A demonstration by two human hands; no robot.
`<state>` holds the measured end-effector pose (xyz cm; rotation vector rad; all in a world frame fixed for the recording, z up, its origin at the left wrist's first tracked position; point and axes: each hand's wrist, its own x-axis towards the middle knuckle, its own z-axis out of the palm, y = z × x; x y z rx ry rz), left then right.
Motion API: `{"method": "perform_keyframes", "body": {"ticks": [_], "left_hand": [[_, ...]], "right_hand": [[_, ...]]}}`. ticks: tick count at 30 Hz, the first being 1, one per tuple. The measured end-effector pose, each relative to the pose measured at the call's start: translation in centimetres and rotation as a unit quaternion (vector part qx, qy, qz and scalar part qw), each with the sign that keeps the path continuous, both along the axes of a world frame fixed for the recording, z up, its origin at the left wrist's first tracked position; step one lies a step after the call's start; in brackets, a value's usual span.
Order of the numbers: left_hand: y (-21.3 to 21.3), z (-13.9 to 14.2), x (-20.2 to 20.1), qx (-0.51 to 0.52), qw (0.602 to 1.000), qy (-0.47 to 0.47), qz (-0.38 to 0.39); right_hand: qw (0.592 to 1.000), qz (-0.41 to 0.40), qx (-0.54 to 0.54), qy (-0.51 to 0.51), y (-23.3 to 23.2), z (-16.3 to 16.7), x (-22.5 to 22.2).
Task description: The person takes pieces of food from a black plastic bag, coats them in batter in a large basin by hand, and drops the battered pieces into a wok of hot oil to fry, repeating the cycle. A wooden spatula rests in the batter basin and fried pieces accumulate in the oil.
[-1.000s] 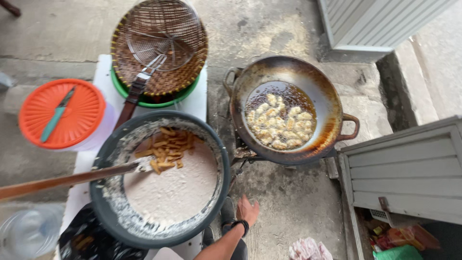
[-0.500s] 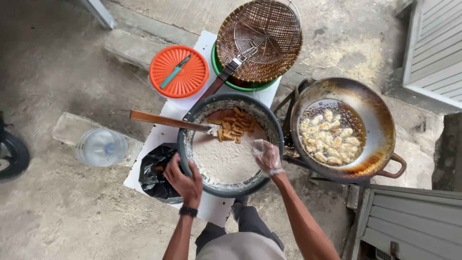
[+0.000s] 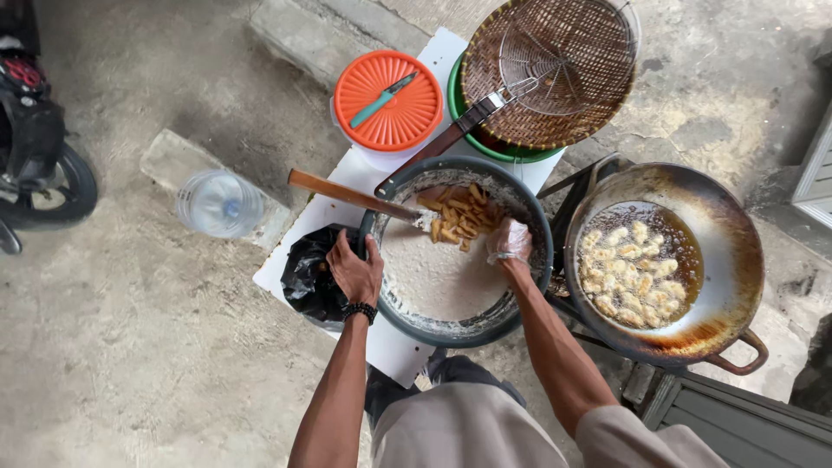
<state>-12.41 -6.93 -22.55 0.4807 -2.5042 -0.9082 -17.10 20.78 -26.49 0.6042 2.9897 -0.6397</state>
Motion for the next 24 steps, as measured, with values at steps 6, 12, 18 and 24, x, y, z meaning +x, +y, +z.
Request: {"method": "perform_keyframes", "body": {"ticks": [6,12,18,24], "left_hand": [[-0.5,0.5,-0.1,0.02,1.0,-0.013,0.013],[-0.6,0.0,-0.3,0.024,0.999,-0.02,0.014],[-1.0,-0.7,-0.4,0.006,1.0,-0.007,0.023],[-0.2,0.0,-0.2,0.012,1.0,0.009,0.012]], "right_hand": [[0.97,0.161,-0.154,-0.095,-6.0,0.3,5.7],[0.927,0.375,0.013,-0.03,-10.9,-1.8,8.1],[0.912,0.404,0.049,-0.05,-12.3,-2.5,9.1],[0.921,0.371,-0.087,-0.079,-12.2,-1.2,10.2]]}}
